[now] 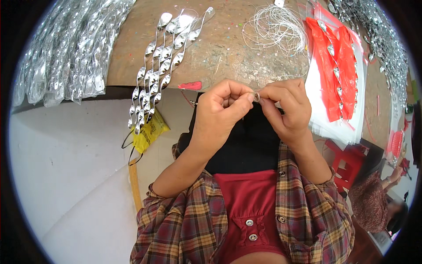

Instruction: Thread small silver decorative pieces onto a thin string to assemble a garland.

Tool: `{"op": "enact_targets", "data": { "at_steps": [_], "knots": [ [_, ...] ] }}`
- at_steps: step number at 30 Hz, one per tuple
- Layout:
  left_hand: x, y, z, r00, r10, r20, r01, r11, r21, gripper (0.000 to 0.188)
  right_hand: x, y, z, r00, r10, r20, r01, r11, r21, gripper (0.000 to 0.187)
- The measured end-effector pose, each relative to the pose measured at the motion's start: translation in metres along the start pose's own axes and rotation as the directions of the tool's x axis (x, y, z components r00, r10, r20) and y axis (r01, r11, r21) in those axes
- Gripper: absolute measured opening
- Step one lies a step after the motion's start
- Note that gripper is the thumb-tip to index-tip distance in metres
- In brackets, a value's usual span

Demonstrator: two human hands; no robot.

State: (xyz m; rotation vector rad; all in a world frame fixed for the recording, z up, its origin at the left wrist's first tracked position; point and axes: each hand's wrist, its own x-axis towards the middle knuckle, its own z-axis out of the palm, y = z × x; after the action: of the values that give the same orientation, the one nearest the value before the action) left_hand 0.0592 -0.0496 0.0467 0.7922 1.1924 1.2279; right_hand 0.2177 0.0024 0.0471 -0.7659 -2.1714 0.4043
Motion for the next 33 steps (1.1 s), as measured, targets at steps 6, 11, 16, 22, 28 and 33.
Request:
{"op": "enact_targets", "data": {
  "at_steps": [6,11,16,22,28,33],
  "knots": [
    [-0.004,0.000,-0.004,0.998,0.064,0.005,-0.064,0.997,0.031,0.014,-0.002,0.004,-0.004,0.983,0.181,-0.012,-0.178,0.977,0.119,0.012],
    [-0.005,0.004,-0.009,0.998,0.023,0.065,-0.027,0.998,0.058,0.013,-0.006,0.008,-0.006,0.962,0.272,0.038,-0.267,0.896,0.355,0.009],
    [-0.005,0.006,-0.012,0.999,-0.021,0.043,0.026,0.994,-0.108,0.014,-0.011,0.004,-0.001,0.799,0.522,0.299,-0.585,0.561,0.586,0.023],
    [-0.005,0.001,-0.010,0.995,-0.064,0.082,0.082,0.967,-0.241,0.015,-0.004,-0.009,0.005,0.852,0.424,0.306,-0.508,0.531,0.678,0.028],
    [-0.005,0.001,-0.006,0.988,-0.101,0.116,0.123,0.970,-0.208,0.013,-0.006,0.005,0.003,0.957,0.270,0.106,-0.288,0.839,0.462,0.008],
    [-0.010,0.013,-0.011,0.950,-0.172,0.259,0.161,0.985,0.064,0.023,-0.003,0.015,0.003,0.930,0.367,0.034,-0.357,0.874,0.329,0.007]
  ]
}}
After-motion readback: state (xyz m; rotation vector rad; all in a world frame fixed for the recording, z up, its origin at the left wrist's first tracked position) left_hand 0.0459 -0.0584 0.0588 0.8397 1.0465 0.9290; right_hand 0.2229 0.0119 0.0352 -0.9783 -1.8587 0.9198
